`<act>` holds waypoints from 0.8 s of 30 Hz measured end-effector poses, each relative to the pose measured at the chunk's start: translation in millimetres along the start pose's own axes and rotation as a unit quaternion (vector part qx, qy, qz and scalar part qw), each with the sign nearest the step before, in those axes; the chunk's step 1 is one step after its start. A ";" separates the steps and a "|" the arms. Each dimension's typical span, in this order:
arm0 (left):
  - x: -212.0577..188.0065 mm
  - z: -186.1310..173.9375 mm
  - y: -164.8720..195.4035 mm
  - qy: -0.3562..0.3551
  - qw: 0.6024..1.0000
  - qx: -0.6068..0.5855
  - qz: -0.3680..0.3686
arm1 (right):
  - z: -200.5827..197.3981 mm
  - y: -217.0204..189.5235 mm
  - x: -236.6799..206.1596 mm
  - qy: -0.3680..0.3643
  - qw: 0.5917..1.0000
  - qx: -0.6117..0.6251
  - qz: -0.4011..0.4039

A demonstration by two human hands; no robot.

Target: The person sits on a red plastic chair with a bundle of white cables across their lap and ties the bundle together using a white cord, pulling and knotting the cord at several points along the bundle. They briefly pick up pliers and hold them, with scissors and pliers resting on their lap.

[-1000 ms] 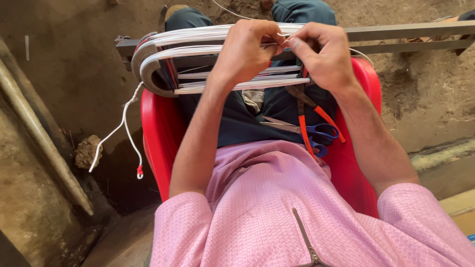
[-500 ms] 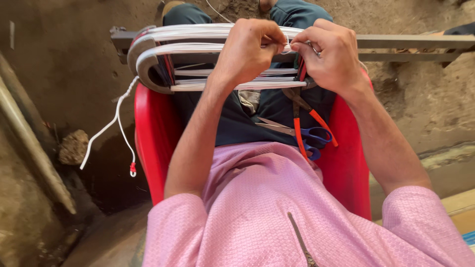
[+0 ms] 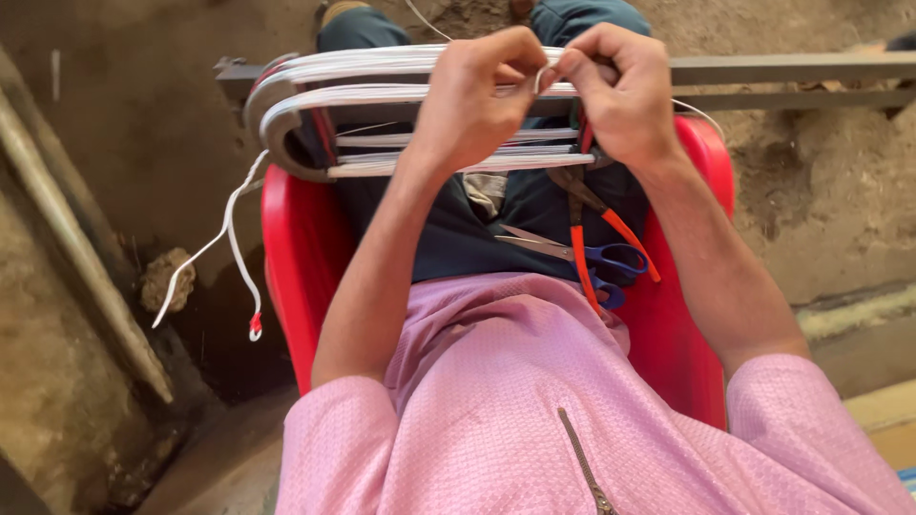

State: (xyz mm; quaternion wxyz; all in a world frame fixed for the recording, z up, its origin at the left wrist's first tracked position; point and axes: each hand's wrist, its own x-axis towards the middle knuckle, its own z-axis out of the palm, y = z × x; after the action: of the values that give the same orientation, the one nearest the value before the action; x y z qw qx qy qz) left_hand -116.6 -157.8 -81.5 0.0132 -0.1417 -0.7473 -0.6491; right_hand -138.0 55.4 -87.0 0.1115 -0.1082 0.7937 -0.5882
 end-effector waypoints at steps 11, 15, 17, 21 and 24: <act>2.5 -5.1 -10.5 -0.007 0.995 -0.080 -0.057 | -5.0 2.9 6.0 -0.045 0.998 -0.009 -0.035; 5.3 -0.2 -10.0 0.012 0.997 -0.081 -0.007 | -3.4 -5.0 5.4 -0.050 0.997 -0.039 -0.033; 3.3 1.4 -14.6 0.026 0.998 -0.052 0.014 | -3.0 -9.1 4.3 -0.049 0.998 -0.039 -0.029; 0.4 3.1 -24.7 0.095 0.989 -0.018 0.112 | 0.1 -19.2 2.6 -0.016 0.997 -0.057 -0.050; 5.5 1.2 -27.3 0.121 0.990 -0.039 0.063 | 8.5 -26.4 0.4 -0.003 0.961 -0.255 -0.108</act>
State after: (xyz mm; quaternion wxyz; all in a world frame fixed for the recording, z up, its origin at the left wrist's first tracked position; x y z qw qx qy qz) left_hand -127.9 -158.8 -106.9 0.1386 -0.1090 -0.7041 -0.6879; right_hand -134.6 40.0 -64.2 0.0184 -0.2201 0.9007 -0.3742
